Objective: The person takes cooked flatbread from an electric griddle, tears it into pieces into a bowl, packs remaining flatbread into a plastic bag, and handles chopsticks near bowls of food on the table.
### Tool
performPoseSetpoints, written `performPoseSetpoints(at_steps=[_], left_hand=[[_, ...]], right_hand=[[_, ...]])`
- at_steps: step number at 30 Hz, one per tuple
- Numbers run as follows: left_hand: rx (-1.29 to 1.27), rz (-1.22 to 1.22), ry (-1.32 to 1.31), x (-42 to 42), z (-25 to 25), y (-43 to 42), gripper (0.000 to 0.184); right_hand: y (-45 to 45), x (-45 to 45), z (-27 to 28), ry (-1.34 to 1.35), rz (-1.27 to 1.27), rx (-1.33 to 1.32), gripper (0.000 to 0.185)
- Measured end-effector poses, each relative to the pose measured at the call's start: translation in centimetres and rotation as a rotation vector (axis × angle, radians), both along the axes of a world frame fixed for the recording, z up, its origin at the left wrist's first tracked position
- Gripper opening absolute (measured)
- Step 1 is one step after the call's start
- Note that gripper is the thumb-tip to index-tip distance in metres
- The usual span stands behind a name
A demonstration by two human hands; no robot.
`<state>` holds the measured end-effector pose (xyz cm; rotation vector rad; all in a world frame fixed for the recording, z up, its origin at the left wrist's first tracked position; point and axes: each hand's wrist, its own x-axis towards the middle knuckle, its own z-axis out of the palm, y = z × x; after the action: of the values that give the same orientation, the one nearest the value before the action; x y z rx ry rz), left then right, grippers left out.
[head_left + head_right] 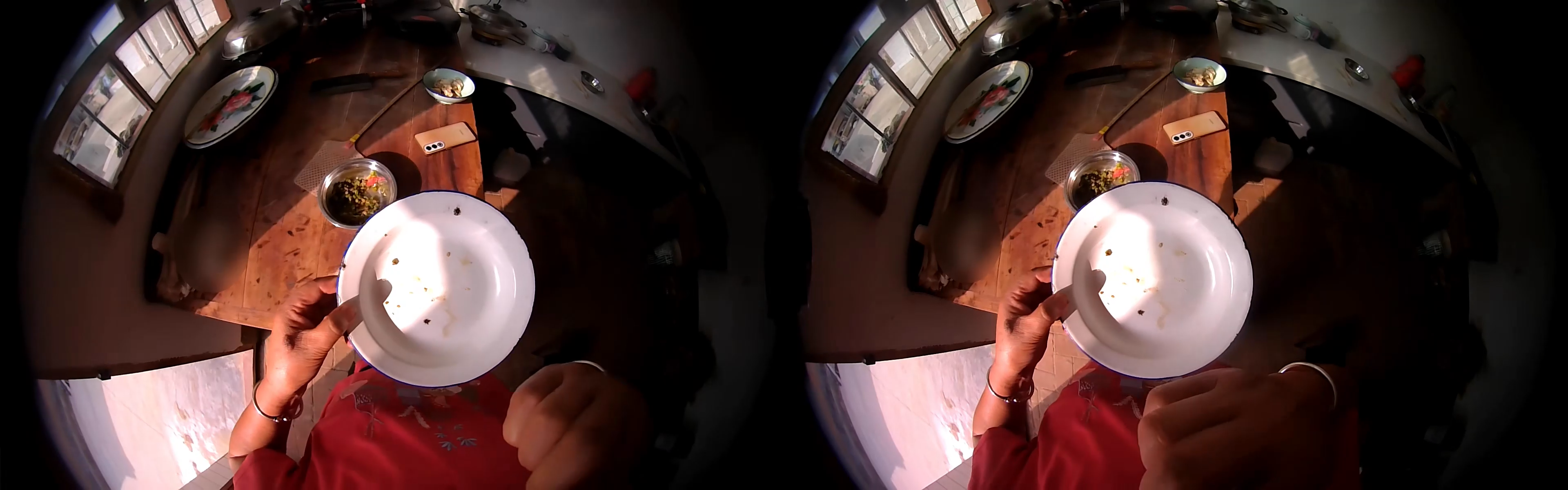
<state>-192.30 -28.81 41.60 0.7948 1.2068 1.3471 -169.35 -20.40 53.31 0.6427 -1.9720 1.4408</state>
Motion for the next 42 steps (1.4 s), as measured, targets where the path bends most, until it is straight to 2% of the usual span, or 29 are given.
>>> performPoseSetpoints(at_steps=[1, 2, 4, 6, 8, 9, 11, 16, 18, 19, 22, 24, 25, 26, 28, 30, 32, 34, 37, 42], left_hand=[[0.002, -0.008, -0.01, 0.0, -0.2, -0.1, 0.028], [-0.001, -0.006, -0.008, -0.1, -0.3, -0.1, 0.028], [0.006, -0.034, -0.041, -0.1, -0.2, -0.1, 0.028], [0.03, -0.065, -0.006, 0.0, 0.2, 0.0, 0.025], [0.039, -0.088, 0.018, 0.1, 0.1, -0.1, 0.026], [0.013, -0.085, 0.03, 0.3, 0.3, -0.1, 0.027], [0.012, -0.078, 0.037, 0.9, 0.4, -0.1, 0.027], [0.048, -0.115, 0.074, 1.0, -0.6, -0.1, 0.029], [0.071, -0.174, 0.277, 0.6, -1.3, -0.2, 0.03], [0.072, -0.172, 0.279, 0.6, -1.3, -0.2, 0.03], [0.018, -0.161, 0.251, 0.9, -1.0, 0.3, 0.027], [-0.029, -0.197, 0.006, 1.4, -0.4, 0.8, 0.021], [-0.027, -0.182, 0.019, 1.6, -0.7, 1.0, 0.019], [-0.028, -0.178, 0.018, 1.4, -1.1, 1.0, 0.019], [-0.033, -0.236, -0.024, 1.3, -1.8, 1.3, 0.02], [-0.033, -0.258, -0.048, 1.2, -2.2, 1.4, 0.02], [0.041, -0.204, 0.007, 1.1, -2.5, 1.9, 0.02], [-0.029, -0.17, -0.021, 0.6, -3.1, 2.2, 0.022], [0.006, -0.154, -0.007, 0.0, -3.3, 2.3, 0.022], [0.003, -0.089, 0.045, -0.4, -3.2, 1.7, 0.023]], right_hand=[[0.1, 0.0, -0.1, 0.099, 0.007, 0.106, 0.02], [-0.8, 0.5, -0.4, -0.007, -0.229, 0.02, 0.019], [-0.4, 0.9, -0.8, -0.228, -0.634, 0.078, 0.025], [0.6, 0.7, -3.1, -0.364, -0.999, 0.309, 0.029], [1.4, 0.6, -5.6, -0.394, -1.146, 0.485, 0.028], [1.4, 0.5, -6.1, -0.394, -1.143, 0.483, 0.028], [1.3, 0.4, -6.8, -0.446, -1.195, 0.65, 0.028], [1.4, 0.2, -7.5, -0.518, -1.209, 0.616, 0.03], [1.4, 0.3, -7.8, -0.514, -1.204, 0.597, 0.033], [1.4, 0.5, -7.9, -0.519, -1.283, 0.591, 0.033], [1.8, 1.9, -7.9, -0.514, -1.46, 0.552, 0.039], [2.5, 3.3, -9.3, -0.455, -1.511, 0.506, 0.043], [2.4, 4.3, -10.2, -0.573, -1.459, 0.219, 0.043], [2.1, 4.7, -11.0, -0.574, -1.454, 0.22, 0.043], [1.7, 5.5, -12.5, -0.505, -1.139, -0.611, 0.046], [1.2, 5.9, -13.8, -0.514, -1.115, -0.697, 0.049], [0.5, 5.9, -14.3, -0.513, -1.04, -0.923, 0.048], [-0.3, 5.4, -14.0, -0.523, -1.051, -0.911, 0.043], [-1.5, 4.5, -12.8, -0.577, -1.135, -0.686, 0.036], [-2.6, 3.3, -11.6, -0.511, -1.16, -0.657, 0.039]])
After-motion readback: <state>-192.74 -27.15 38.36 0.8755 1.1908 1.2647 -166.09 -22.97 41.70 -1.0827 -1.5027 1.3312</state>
